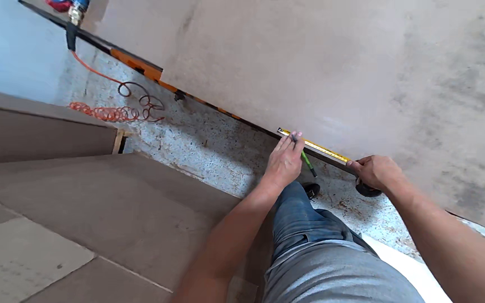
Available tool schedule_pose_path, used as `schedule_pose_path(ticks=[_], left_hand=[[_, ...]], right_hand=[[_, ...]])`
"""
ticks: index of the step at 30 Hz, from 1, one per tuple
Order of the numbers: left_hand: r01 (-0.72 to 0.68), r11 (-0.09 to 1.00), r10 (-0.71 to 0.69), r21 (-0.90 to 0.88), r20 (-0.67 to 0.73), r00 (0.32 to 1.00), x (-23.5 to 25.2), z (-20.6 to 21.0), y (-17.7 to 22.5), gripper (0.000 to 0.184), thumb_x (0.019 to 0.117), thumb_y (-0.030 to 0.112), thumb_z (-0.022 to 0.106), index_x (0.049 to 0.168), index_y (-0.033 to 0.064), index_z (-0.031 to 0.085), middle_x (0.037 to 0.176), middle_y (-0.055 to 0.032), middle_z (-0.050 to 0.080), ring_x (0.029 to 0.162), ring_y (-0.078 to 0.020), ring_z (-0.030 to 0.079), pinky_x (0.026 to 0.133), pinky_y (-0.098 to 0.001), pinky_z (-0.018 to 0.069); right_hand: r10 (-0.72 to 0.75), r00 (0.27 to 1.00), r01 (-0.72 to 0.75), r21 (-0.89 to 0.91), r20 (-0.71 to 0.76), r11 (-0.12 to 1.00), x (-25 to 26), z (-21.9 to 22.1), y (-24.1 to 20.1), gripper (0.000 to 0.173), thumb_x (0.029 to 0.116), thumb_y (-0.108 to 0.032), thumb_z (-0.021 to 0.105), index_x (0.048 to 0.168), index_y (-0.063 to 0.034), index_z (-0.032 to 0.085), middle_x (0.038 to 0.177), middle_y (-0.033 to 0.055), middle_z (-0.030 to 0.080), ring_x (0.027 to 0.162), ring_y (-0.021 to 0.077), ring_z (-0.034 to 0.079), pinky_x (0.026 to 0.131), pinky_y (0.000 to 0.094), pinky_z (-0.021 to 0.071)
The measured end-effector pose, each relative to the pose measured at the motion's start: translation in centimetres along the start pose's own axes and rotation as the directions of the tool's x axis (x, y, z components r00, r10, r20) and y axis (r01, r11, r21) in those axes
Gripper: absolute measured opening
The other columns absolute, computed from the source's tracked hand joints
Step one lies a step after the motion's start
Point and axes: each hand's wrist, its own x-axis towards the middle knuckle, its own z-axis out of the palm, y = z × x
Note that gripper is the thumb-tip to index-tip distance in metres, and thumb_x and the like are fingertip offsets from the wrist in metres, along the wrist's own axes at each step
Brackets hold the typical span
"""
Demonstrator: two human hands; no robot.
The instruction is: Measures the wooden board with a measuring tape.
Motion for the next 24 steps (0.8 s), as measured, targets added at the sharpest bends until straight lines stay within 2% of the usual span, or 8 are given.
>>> schedule_pose_path(ticks=[3, 6, 9, 15, 17, 20, 22, 24], left_hand=[[-0.022, 0.999, 0.021, 0.023, 0.053, 0.998, 0.1, -0.6, -0.1, 0.043, 0.0998, 0.01, 0.05, 0.141, 0.004, 0.058, 0.157, -0.0091, 0.05, 0.149, -0.0229, 0.042, 0.125, -0.0403, 0.0327], [-0.037, 0.999, 0.035, 0.031, 0.08, 0.996, 0.5, -1.2, -0.3, 0.046, 0.0991, 0.008, 0.052, 0.144, 0.0021, 0.055, 0.155, -0.0115, 0.052, 0.147, -0.0252, 0.046, 0.124, -0.0424, 0.0346], [-0.033, 0.998, 0.026, 0.049, 0.134, 0.991, 0.5, -1.9, -0.2, 0.052, 0.0967, 0.007, 0.056, 0.149, 0.0017, 0.051, 0.154, -0.0139, 0.053, 0.147, -0.0274, 0.046, 0.124, -0.044, 0.0348], [-0.011, 0.992, -0.012, 0.124, 0.181, 0.983, 0.8, -2.2, -0.1, 0.058, 0.0963, 0.012, 0.057, 0.153, 0.0046, 0.046, 0.155, -0.0113, 0.051, 0.145, -0.0269, 0.048, 0.122, -0.0448, 0.0382], [0.02, 0.99, -0.048, 0.14, 0.201, 0.978, 0.8, -2.3, 0.2, 0.06, 0.0953, 0.012, 0.058, 0.154, 0.0066, 0.046, 0.156, -0.0104, 0.051, 0.146, -0.027, 0.047, 0.121, -0.0462, 0.0386], [0.097, 0.981, -0.134, 0.166, 0.232, 0.963, 1.1, -2.9, 1.1, 0.061, 0.0937, 0.013, 0.061, 0.153, 0.0094, 0.047, 0.159, -0.0099, 0.048, 0.145, -0.0284, 0.048, 0.115, -0.0497, 0.0448], [0.139, 0.972, -0.186, 0.19, 0.26, 0.948, 1.3, -3.4, 1.7, 0.059, 0.0935, 0.015, 0.061, 0.152, 0.0105, 0.049, 0.16, -0.0075, 0.046, 0.145, -0.0275, 0.048, 0.112, -0.0519, 0.0479], [0.142, 0.968, -0.195, 0.205, 0.265, 0.944, 1.8, -3.6, 2.0, 0.055, 0.0948, 0.016, 0.061, 0.148, 0.0106, 0.053, 0.159, -0.0054, 0.048, 0.143, -0.0262, 0.05, 0.111, -0.0523, 0.0484]], right_hand=[[0.003, 1.0, -0.002, 0.045, -0.016, 0.999, -0.3, 0.2, 0.2, 0.059, 0.1018, -0.065, 0.043, 0.097, -0.0176, 0.077, 0.094, 0.0155, 0.074, 0.094, 0.038, 0.071, 0.076, 0.066, 0.0537], [0.01, 1.0, -0.009, 0.083, -0.008, 0.997, -0.6, 0.1, 2.1, 0.067, 0.0969, -0.074, 0.043, 0.092, -0.016, 0.076, 0.089, 0.0145, 0.073, 0.089, 0.0369, 0.071, 0.073, 0.0643, 0.0546], [0.008, 0.999, -0.012, 0.123, 0.035, 0.992, -1.5, 0.3, 8.5, 0.071, 0.0939, -0.079, 0.043, 0.09, -0.0166, 0.076, 0.086, 0.0112, 0.074, 0.087, 0.0337, 0.071, 0.076, 0.0641, 0.0545], [0.146, 0.988, -0.139, 0.113, -0.06, 0.984, -5.9, 1.7, 27.9, 0.06, 0.0979, -0.07, 0.048, 0.095, -0.0196, 0.079, 0.087, 0.0118, 0.075, 0.085, 0.0364, 0.072, 0.077, 0.0682, 0.0542], [0.197, 0.978, -0.188, 0.129, -0.065, 0.974, -7.3, 1.9, 32.5, 0.056, 0.0991, -0.065, 0.051, 0.097, -0.0172, 0.08, 0.09, 0.0145, 0.075, 0.089, 0.039, 0.071, 0.079, 0.0698, 0.0526], [0.213, 0.977, -0.209, 0.086, -0.035, 0.974, -7.5, 2.4, 37.1, 0.054, 0.0999, -0.062, 0.05, 0.093, -0.0169, 0.079, 0.088, 0.0125, 0.075, 0.088, 0.0359, 0.071, 0.077, 0.0668, 0.0524], [0.183, 0.983, -0.181, 0.079, -0.018, 0.98, -7.1, 3.5, 38.2, 0.057, 0.1005, -0.063, 0.047, 0.085, -0.0176, 0.077, 0.082, 0.0102, 0.073, 0.082, 0.0326, 0.071, 0.073, 0.0634, 0.0536], [0.166, 0.986, -0.165, 0.092, -0.004, 0.982, -6.5, 4.0, 38.9, 0.058, 0.1005, -0.064, 0.045, 0.084, -0.0177, 0.077, 0.081, 0.0098, 0.073, 0.082, 0.0322, 0.071, 0.073, 0.0629, 0.0535]])
